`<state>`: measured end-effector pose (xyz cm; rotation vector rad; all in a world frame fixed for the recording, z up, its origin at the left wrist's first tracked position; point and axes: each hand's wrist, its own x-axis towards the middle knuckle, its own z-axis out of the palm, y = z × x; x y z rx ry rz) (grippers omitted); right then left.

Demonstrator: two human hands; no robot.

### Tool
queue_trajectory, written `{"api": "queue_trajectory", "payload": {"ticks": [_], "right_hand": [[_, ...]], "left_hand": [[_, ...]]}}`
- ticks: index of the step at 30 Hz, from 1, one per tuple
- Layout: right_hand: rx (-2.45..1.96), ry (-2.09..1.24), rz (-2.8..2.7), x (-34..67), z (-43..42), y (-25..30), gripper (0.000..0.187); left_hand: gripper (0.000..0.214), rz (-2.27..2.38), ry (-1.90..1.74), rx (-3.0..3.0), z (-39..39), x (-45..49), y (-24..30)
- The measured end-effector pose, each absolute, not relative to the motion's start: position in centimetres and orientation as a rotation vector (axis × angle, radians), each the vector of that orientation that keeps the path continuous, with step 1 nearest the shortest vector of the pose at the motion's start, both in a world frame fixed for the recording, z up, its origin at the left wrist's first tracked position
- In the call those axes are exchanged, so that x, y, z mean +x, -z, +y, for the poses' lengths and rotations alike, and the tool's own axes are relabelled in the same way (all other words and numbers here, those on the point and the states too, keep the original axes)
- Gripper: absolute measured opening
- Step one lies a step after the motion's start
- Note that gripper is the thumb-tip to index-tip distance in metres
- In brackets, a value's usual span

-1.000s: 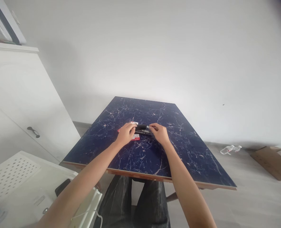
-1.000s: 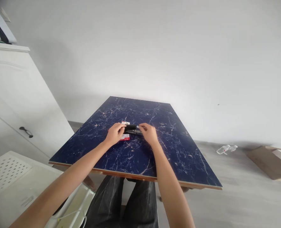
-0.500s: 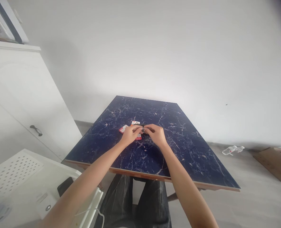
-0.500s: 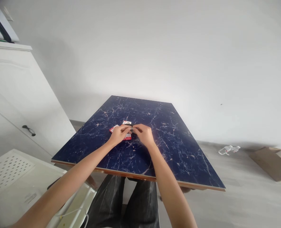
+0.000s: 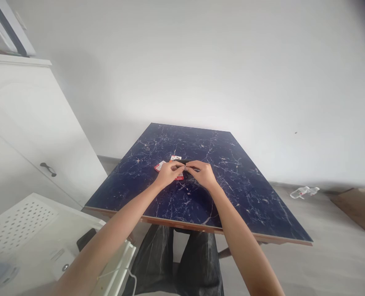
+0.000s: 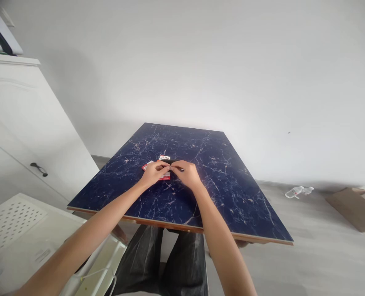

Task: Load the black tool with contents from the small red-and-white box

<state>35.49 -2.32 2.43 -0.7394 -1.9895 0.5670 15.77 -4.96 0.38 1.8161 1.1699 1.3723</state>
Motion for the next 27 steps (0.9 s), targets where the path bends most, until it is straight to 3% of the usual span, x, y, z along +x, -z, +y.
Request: {"api": "queue_trajectory", "payload": {"ticks": [8,16,27], "right_hand": [[-0.800,-0.571,-2.017,36.2,-2.1,-2.8,0.015],[-1.198,-0.414,-2.022,40.2,0.7,-2.0,0.019],[-1.243,-0.474,-2.142,40.0,1.6,-0.3,0.016]], "left_hand": [[0.019,1.247,-1.432,2.063,-5.5,16.0,-0.9],[0.020,1.413,-1.698,2.070,-5.6,15.3,-1.4],[0.021,1.443,-1.678,2.091,-5.8,15.2,-1.6]]}}
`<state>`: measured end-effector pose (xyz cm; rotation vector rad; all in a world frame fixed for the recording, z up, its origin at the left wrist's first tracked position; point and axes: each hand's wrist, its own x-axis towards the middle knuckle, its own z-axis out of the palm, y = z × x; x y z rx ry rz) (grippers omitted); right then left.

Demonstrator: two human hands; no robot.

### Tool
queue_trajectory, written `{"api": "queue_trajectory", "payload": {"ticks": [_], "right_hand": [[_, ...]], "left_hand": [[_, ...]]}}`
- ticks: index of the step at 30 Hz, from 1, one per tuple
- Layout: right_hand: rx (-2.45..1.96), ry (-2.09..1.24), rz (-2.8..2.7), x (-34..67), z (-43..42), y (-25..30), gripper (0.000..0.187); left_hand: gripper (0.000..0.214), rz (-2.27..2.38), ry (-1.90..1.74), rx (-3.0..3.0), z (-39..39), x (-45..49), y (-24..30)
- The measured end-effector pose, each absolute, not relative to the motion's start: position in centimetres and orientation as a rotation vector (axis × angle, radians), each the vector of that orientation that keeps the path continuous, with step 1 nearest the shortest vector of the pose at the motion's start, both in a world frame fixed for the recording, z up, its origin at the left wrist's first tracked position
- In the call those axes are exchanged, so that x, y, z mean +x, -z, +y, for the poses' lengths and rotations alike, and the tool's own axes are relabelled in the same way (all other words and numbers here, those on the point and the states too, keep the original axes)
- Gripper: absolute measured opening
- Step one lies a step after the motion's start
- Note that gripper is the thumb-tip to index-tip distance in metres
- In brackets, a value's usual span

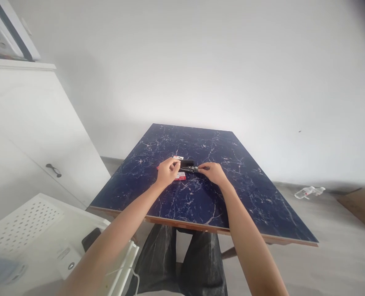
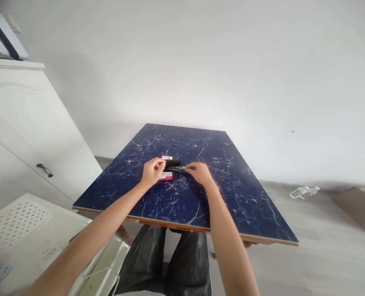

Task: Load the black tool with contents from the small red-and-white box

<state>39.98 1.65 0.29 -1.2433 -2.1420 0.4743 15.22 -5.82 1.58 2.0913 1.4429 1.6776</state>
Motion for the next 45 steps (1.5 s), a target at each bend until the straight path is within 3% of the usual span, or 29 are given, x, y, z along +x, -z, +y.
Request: {"api": "queue_trajectory", "payload": {"ticks": [20,26,32,36,41,45], "right_hand": [[-1.249,-0.436,-2.216,39.7,1.1,-0.9,0.015],[-1.341,-0.264,-2.215,39.3,0.2,-1.6,0.014],[-1.809,-0.213,-1.977,38.3,-1.0,-2.4,0.027],[-1.711,-0.178,-2.173,35.9,-2.5,-2.5,0.013],[-1.543,-0.040,-2.459,33.5,-4.5,-2.5,0.039],[-1.545,-0.104,-2.418,33.7,-3.8,-2.1,0.036]], "left_hand": [[0.021,1.493,-1.534,2.144,-5.5,15.2,-1.0],[0.019,1.747,-1.405,2.262,-4.9,13.6,-1.2],[0.044,1.732,-0.952,2.393,-4.1,10.9,-0.8],[0.049,1.763,-0.896,2.317,-3.6,10.6,-0.4],[0.052,1.750,-0.857,2.264,-2.5,10.2,-0.1],[0.053,1.763,-0.910,2.246,-2.5,10.6,-0.1]]}}
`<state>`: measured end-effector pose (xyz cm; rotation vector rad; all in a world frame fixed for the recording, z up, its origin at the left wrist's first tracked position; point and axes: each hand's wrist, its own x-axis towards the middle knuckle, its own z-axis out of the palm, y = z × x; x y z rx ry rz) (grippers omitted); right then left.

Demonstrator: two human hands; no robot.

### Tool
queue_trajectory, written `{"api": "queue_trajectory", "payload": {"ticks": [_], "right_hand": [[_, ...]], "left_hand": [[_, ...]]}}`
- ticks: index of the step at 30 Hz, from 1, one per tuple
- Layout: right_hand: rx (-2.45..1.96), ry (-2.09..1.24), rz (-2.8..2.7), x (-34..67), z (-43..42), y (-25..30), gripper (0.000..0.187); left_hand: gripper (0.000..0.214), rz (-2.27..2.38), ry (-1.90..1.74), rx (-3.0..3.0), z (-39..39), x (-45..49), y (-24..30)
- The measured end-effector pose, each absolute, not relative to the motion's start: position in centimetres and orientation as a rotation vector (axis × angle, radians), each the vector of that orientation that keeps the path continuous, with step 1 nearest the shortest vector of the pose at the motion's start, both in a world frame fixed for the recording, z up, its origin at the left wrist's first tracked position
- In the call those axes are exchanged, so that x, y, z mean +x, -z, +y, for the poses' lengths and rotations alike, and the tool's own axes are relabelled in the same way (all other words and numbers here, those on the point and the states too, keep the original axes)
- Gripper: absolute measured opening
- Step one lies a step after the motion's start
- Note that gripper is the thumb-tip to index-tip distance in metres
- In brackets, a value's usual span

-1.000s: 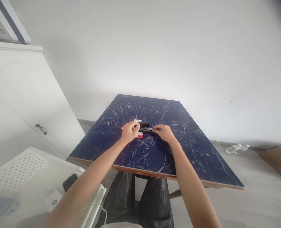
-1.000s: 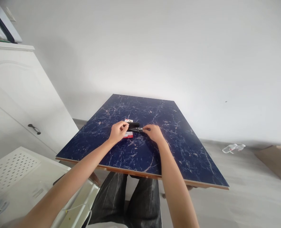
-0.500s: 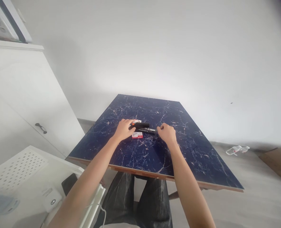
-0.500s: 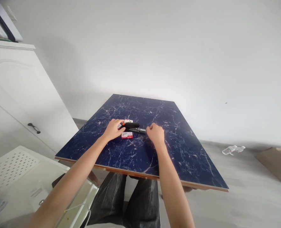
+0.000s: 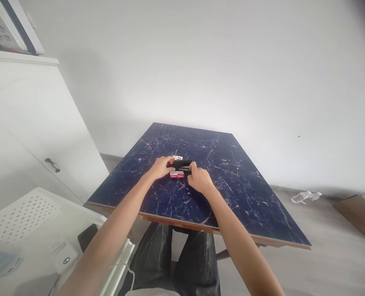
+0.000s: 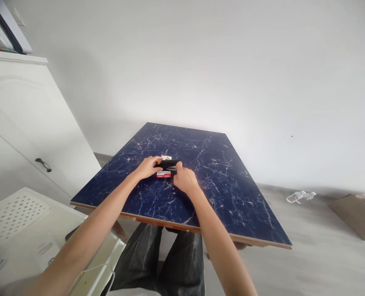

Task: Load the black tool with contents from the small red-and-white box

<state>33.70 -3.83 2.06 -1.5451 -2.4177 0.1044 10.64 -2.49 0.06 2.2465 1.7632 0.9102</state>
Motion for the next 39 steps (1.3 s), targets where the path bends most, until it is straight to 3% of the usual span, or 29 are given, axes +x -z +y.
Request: {"api": "queue_trajectory", "payload": {"ticks": [5,8,13,19,23,28,35,39], "right_hand": [[-1.603,-0.226,-2.042,35.0,-1.7,-1.4,0.029],[-1.532,-0.290,-1.953,36.2,-1.1,-1.1,0.028],[-1.489,-0.409,-2.011,37.2,-1.0,-0.8,0.023],[-1.464,-0.447,-1.989,36.7,-0.8,-0.7,0.025],[-1.450,-0.515,-1.947,36.9,-0.7,-0.6,0.026],[-1.443,-0.527,-1.961,36.9,-0.5,-0.3,0.023],[-1.473,-0.674,-1.941,36.9,-0.3,-0.4,0.024],[-1.342,-0.860,-2.006,36.9,-0.8,-0.5,0.022]], "left_hand": [[0.050,1.587,-1.012,2.316,-4.3,13.9,-0.5],[0.056,1.320,-0.852,2.365,-6.0,15.2,-0.8],[0.069,1.258,-0.715,2.477,-9.9,16.4,-1.0],[0.056,1.207,-0.642,2.590,-12.9,20.2,-0.5],[0.063,1.293,-0.666,2.596,-13.6,23.3,-0.3],[0.048,1.191,-0.677,2.639,-13.2,22.3,-0.5],[0.067,1.610,-0.747,2.328,-8.1,13.0,-0.7],[0.087,1.511,-0.634,2.325,-5.4,13.4,-1.3]]}}
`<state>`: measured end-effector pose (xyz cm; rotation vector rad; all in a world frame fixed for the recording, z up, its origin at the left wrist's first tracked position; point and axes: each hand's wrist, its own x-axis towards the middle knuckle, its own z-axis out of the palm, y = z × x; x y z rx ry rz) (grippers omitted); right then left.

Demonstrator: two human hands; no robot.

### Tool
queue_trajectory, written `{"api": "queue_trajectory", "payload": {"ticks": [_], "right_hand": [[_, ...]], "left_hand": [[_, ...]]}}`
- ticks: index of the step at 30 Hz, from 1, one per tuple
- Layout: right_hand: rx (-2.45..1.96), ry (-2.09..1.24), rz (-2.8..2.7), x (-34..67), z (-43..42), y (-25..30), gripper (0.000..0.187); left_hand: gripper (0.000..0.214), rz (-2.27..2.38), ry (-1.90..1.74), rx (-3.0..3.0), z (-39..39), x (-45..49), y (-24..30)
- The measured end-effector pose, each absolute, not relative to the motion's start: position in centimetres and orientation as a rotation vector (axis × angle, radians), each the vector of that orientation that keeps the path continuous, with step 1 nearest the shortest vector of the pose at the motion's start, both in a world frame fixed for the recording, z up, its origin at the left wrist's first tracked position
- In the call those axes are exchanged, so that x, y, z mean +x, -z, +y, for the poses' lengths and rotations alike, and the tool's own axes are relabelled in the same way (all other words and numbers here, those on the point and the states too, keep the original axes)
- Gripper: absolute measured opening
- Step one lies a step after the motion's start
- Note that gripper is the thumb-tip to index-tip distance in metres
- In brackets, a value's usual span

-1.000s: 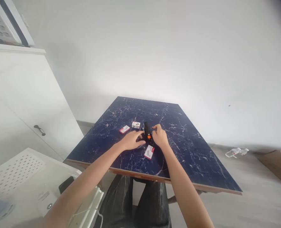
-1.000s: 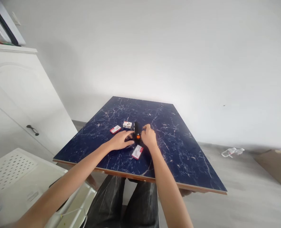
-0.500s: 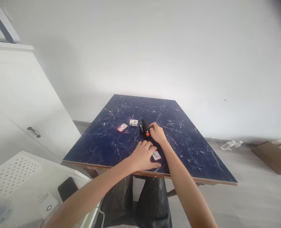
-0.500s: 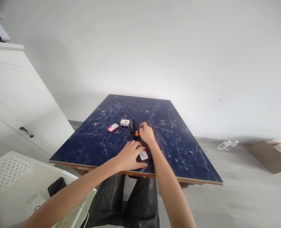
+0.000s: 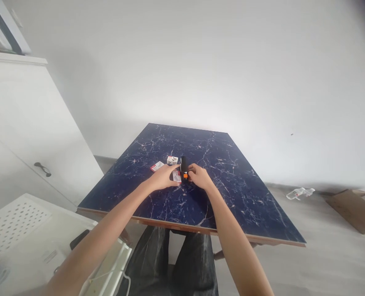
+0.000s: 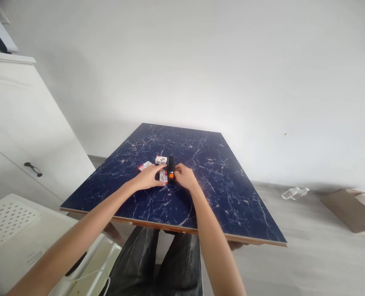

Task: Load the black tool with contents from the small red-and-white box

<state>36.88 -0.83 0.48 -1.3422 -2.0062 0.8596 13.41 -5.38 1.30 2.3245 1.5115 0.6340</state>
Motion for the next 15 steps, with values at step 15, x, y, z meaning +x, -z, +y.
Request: {"api": "queue_trajectory", "payload": {"ticks": [15], "right_hand": [[-1.237,-1.133,-1.889,36.8,-1.1,-0.1,0.016]], "left_hand": [[0.074,1.447,-0.718,2.258,-5.7,14.2,-0.6]]}}
